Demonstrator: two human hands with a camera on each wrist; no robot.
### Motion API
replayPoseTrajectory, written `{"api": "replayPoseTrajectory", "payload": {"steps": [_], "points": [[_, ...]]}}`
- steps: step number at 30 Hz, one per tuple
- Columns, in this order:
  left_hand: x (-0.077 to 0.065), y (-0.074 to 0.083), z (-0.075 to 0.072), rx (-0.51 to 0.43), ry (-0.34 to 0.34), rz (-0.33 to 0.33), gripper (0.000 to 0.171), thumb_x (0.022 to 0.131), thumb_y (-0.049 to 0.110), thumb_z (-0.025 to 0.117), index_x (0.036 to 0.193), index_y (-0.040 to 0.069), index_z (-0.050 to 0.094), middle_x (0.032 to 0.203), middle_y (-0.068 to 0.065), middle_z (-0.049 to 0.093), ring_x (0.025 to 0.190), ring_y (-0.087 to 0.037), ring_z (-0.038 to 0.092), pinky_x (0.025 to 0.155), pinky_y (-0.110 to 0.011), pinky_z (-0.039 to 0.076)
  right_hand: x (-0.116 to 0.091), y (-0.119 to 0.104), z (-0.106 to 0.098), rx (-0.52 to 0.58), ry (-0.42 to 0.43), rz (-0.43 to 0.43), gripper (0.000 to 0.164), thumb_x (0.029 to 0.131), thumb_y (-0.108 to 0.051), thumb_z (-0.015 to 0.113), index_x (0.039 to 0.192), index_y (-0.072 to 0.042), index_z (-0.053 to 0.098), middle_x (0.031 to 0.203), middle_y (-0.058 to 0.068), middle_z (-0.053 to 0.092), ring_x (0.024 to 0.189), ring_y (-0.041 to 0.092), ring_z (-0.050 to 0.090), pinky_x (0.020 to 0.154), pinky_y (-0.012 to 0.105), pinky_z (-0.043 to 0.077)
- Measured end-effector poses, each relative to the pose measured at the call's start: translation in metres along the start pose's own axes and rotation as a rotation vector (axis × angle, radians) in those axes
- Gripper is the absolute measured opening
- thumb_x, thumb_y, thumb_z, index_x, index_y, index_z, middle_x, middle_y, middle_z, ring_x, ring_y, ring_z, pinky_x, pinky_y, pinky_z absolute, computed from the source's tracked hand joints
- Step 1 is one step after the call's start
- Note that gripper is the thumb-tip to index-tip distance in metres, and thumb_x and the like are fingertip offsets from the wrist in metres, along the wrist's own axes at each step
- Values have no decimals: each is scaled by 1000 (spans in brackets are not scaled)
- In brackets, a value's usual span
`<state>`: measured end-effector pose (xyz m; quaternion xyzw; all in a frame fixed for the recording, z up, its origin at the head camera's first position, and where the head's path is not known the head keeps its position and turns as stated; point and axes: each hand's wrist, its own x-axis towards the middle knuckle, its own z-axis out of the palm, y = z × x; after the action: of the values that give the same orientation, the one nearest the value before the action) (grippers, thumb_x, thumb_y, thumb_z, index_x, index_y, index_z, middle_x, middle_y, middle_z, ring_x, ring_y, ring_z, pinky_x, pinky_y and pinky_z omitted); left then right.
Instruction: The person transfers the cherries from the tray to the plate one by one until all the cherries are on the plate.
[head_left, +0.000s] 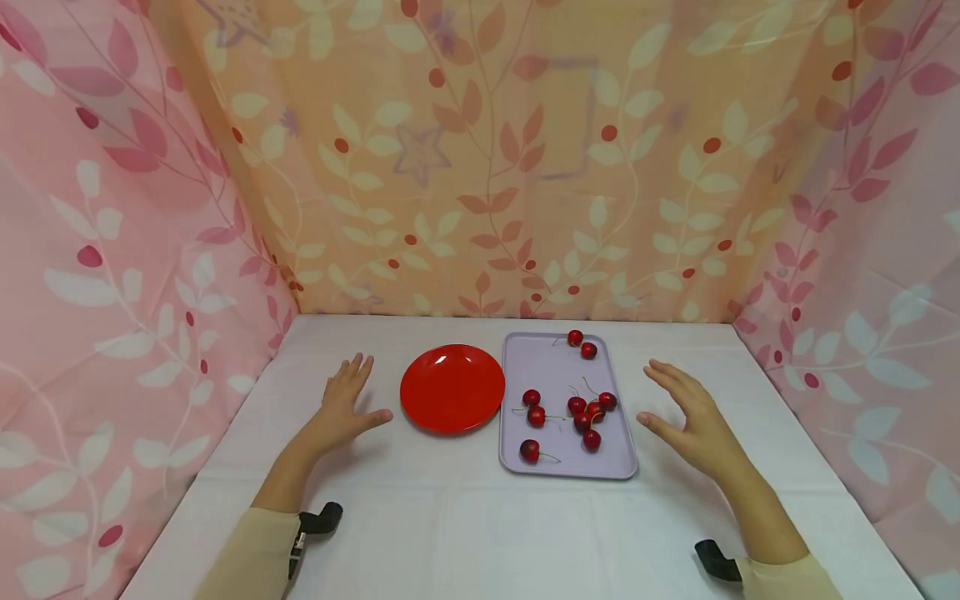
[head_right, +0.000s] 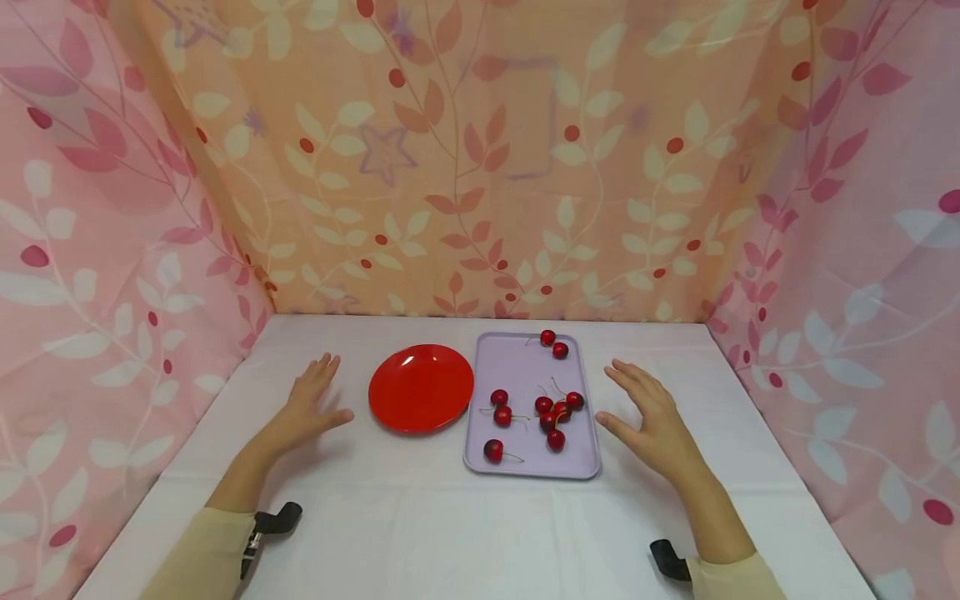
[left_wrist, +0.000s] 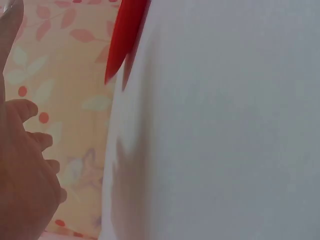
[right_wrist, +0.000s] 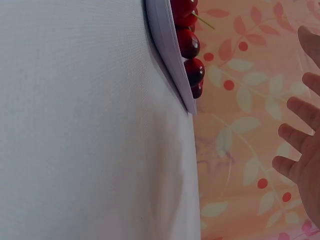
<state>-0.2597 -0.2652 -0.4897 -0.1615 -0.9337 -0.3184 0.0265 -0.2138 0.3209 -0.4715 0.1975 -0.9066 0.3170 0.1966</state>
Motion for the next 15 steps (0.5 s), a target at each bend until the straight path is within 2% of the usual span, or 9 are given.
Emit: {"api": "replayPoseTrajectory", "payload": {"steps": [3, 9, 10, 12, 15], "points": [[2, 1, 7, -60, -23, 1, 110, 86, 50, 78, 165, 7, 14, 172, -20, 4, 156, -47, -5, 118, -75, -4, 1, -4, 3, 26, -6, 18, 75, 85, -22, 84, 152, -23, 50, 157, 9, 47, 146, 38, 38, 112, 72, 31], [6, 3, 19, -163, -78, -42, 112, 86, 49, 79, 166, 17, 8, 173, -14, 1, 157, -43, -6, 116, -79, 8, 3, -11, 8, 57, -9, 36, 72, 86, -22, 84, 151, -20, 53, 154, 10, 51, 142, 39, 42, 108, 72, 36], [7, 4, 21, -178, -85, -53, 112, 85, 49, 79, 167, 18, 8, 173, -13, 1, 158, -42, -6, 115, -79, 10, 3, -12, 9, 58, -9, 37, 71, 86, -22, 84, 150, -20, 53, 153, 9, 52, 142, 37, 42, 112, 67, 37], [8, 4, 24, -200, -95, -58, 114, 84, 47, 81, 167, 20, 8, 173, -12, 1, 158, -41, -6, 115, -78, 10, 3, -13, 11, 58, -7, 33, 70, 86, -21, 84, 150, -20, 54, 152, 7, 53, 142, 34, 43, 119, 47, 38], [9, 3, 29, -231, -103, -61, 116, 83, 46, 83, 167, 19, 8, 173, -12, 1, 158, -39, -6, 118, -76, 8, 4, -13, 15, 57, -2, 25, 69, 85, -19, 85, 148, -19, 56, 150, 6, 55, 140, 30, 45, 117, 15, 29]]}}
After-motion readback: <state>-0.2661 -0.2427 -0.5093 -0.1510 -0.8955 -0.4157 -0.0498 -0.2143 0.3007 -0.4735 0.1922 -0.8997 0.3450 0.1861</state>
